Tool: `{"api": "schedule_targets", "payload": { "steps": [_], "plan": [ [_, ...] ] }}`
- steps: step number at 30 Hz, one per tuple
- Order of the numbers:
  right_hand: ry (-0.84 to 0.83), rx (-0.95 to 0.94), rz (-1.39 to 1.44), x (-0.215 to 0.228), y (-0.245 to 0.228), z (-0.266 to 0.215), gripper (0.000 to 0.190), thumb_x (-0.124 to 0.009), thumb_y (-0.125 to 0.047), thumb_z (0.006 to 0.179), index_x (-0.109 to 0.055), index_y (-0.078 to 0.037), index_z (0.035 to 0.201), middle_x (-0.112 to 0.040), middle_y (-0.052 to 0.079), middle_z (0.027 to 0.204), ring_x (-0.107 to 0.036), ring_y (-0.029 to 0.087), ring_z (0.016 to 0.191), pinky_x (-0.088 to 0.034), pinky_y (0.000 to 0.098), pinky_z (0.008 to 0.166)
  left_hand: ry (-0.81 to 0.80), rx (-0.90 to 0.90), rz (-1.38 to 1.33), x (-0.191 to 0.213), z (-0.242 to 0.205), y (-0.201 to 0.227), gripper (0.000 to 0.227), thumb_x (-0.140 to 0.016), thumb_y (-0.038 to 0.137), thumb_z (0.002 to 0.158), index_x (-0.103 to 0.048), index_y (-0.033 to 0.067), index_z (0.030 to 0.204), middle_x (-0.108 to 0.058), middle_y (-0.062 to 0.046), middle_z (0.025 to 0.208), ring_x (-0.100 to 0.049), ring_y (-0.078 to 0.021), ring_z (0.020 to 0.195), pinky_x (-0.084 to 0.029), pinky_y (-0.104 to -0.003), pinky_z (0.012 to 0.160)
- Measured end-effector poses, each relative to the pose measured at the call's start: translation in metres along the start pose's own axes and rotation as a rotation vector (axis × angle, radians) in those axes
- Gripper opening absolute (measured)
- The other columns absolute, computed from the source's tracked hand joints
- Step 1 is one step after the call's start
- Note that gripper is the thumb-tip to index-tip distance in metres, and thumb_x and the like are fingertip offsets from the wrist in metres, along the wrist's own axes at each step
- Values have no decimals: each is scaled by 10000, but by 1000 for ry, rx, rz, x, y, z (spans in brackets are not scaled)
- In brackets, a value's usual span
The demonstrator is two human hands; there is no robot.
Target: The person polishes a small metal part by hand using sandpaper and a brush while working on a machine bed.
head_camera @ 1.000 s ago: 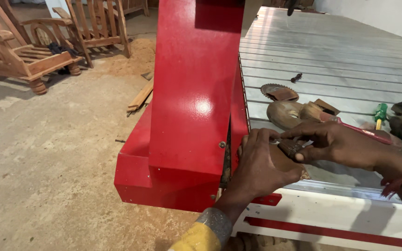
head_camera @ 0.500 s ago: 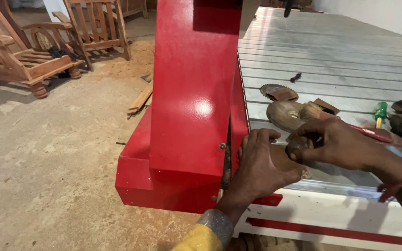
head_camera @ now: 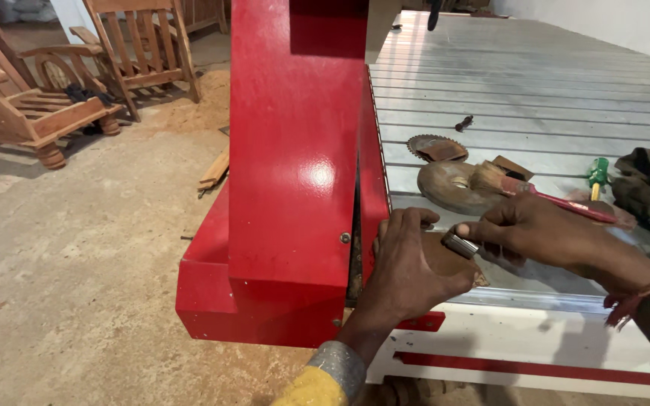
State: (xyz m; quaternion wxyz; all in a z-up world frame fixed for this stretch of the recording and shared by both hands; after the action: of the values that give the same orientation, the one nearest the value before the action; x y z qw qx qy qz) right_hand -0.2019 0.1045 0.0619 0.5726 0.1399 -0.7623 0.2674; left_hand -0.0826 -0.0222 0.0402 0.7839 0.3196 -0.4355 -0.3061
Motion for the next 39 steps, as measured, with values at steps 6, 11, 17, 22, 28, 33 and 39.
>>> {"api": "schedule_targets", "payload": {
  "steps": [6, 11, 17, 22, 28, 33, 39],
  "plan": [
    [11, 251, 294, -4, -4, -7, 478, -662, -388, 914, -698, -231, 1364, -728, -14, 1256, -685, 107, 1114, -562, 324, 948, -11, -6, 6, -1, 0, 1, 907, -855, 444, 646, -479, 36, 1364, -483, -170, 1337, -437, -352, 1326, -382, -524, 1092],
    [-112, 244, 433, -14, 7, -7, 595, -717, -239, 866, -629, -267, 1454, -768, 108, 1168, -707, 224, 1053, -580, 376, 935, 0, -11, -16, 0, -1, 3, 909, -858, 443, 651, -480, 20, 1361, -490, -171, 1342, -449, -346, 1325, -400, -513, 1084],
    [90, 267, 274, 4, -15, -19, 563, -849, -227, 755, -699, -189, 1296, -733, 39, 1126, -726, 163, 1023, -608, 335, 909, -20, 3, -30, -1, 1, 4, 913, -860, 418, 633, -472, 10, 1352, -487, -169, 1333, -450, -340, 1322, -436, -496, 1074],
    [104, 345, 66, 12, -38, -31, 573, -866, -170, 719, -699, -169, 1267, -713, 13, 1126, -695, 157, 1029, -561, 325, 925, -34, -5, -42, -3, 1, 3, 896, -849, 414, 653, -469, 4, 1354, -475, -175, 1337, -436, -342, 1330, -436, -500, 1075],
    [76, 371, 125, 10, -48, -29, 682, -864, -139, 666, -689, -217, 1320, -706, 0, 1119, -695, 149, 1002, -572, 322, 920, 7, -38, -31, 1, -1, 4, 878, -851, 417, 644, -495, -6, 1327, -490, -187, 1330, -462, -346, 1303, -430, -498, 1078],
    [-35, 175, 362, -9, -16, -15, 631, -802, -127, 745, -679, -229, 1355, -753, 29, 1102, -743, 172, 1001, -597, 339, 926, 20, -22, -27, 0, -1, 1, 879, -846, 422, 667, -486, 12, 1356, -495, -183, 1333, -447, -353, 1320, -407, -505, 1082],
    [67, 376, 91, 6, -22, -13, 550, -796, -128, 766, -718, -148, 1310, -762, 55, 1115, -727, 178, 1013, -574, 334, 940, 18, -46, -11, -2, 1, -1, 887, -851, 428, 673, -470, 17, 1361, -494, -181, 1328, -448, -347, 1321, -391, -504, 1102]
  ]
}}
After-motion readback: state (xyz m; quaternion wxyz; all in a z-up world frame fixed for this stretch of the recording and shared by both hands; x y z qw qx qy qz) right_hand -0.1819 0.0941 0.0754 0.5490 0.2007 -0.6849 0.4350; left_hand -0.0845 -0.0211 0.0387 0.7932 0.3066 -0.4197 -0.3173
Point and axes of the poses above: each hand's wrist, its own z-axis towards the middle knuckle, its own x-axis out of the back of the hand, y = z × x, the point moved 9 cm from there along z, towards the middle knuckle
